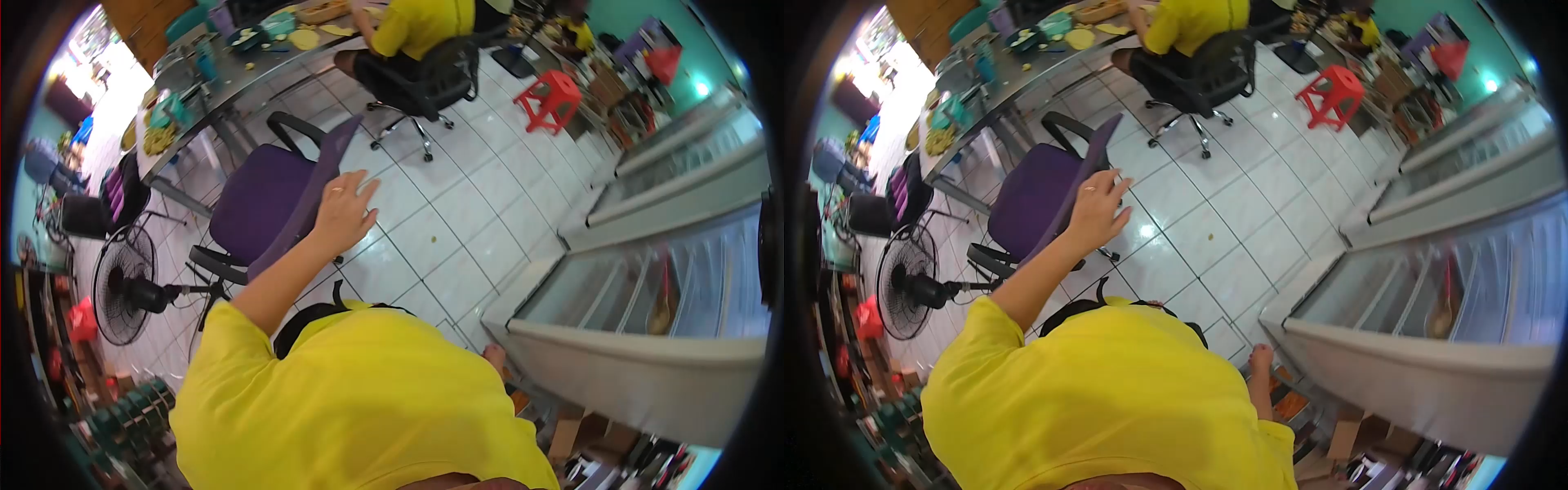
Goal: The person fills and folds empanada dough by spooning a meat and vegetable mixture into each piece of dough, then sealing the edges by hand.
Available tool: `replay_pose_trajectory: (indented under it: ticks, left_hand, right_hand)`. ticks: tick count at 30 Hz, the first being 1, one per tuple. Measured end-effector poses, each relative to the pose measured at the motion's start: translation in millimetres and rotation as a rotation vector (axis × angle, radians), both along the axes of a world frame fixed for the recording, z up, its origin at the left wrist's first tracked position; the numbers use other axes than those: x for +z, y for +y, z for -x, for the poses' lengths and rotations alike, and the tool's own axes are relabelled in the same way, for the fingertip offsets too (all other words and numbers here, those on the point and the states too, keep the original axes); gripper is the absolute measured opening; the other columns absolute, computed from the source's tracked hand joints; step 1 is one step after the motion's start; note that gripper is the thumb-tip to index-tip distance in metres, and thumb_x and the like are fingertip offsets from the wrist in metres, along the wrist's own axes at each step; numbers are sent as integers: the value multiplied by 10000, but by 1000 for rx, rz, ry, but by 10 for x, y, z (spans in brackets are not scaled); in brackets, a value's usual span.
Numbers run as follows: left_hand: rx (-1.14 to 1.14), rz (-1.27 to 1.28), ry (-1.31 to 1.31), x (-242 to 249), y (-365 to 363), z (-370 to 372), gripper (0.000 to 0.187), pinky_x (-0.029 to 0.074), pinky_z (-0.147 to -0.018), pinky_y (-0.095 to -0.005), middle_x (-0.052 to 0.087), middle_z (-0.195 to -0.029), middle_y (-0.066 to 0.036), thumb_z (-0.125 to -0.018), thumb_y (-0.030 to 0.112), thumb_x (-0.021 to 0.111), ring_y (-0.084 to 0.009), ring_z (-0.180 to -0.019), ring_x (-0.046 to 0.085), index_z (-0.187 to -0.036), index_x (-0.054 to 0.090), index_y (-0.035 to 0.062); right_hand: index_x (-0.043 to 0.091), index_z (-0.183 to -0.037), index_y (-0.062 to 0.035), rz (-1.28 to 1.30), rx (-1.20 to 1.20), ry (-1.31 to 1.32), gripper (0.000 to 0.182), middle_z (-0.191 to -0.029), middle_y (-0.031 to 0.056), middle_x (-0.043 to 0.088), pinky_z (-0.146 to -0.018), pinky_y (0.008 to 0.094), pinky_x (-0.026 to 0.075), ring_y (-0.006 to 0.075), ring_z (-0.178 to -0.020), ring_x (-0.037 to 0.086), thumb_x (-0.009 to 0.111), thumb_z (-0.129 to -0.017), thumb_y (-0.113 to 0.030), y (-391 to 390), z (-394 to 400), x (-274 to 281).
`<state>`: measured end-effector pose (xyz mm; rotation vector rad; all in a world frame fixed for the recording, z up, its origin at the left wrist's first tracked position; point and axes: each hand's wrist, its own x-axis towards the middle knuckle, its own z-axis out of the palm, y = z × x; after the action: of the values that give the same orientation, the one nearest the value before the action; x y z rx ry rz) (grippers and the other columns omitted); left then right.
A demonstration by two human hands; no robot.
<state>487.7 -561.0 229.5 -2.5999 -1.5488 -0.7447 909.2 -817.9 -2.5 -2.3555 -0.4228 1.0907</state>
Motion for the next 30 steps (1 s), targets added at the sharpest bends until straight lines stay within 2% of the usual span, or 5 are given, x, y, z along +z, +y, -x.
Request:
replay_pose_trajectory:
  ticks: [4,6,13,21,30]
  left_hand:
    - [543,-128,35,-58,-169,340,604,416,-830,-436,510,-1110,-189,-709,209,636,-339,-1017,505,-1245,411,45]
    - [749,505,-9,-83,-166,350,478,480,-724,-415,568,-973,-184,-734,155,603,-326,-867,586,-1155,437,-1]
    - [684,474,89,-326,286,0,179,504,-643,-369,581,-818,-162,-731,58,558,-295,-774,614,-876,463,14]
    - [667,386,33,-443,405,-564,193,479,-595,-379,569,-712,-136,-674,51,567,-289,-667,593,-845,482,18]
    - [449,326,18,-72,280,-754,190,470,-604,-331,556,-675,-103,-643,75,579,-245,-645,585,-807,514,7]
  right_hand:
    - [572,-855,-29,-113,45,74,124,-641,42,523,-395,263,409,138,-484,499,514,-803,-125,1187,-161,-47]
    - [570,-896,-28,-81,211,85,148,-672,51,540,-429,277,434,148,-521,525,515,-806,-132,1688,-194,-178]
    - [609,-958,5,-103,739,135,240,-718,79,614,-469,256,449,131,-548,560,570,-776,-147,3240,35,-70]
    - [388,-1265,-65,-1309,1552,-464,623,-1243,187,424,-980,422,298,362,-1133,399,650,-700,-70,4807,1600,1953]
    - [550,-746,-93,-1412,2168,-395,146,-714,12,555,-725,340,411,182,-728,563,620,-622,-63,4852,1990,2054]
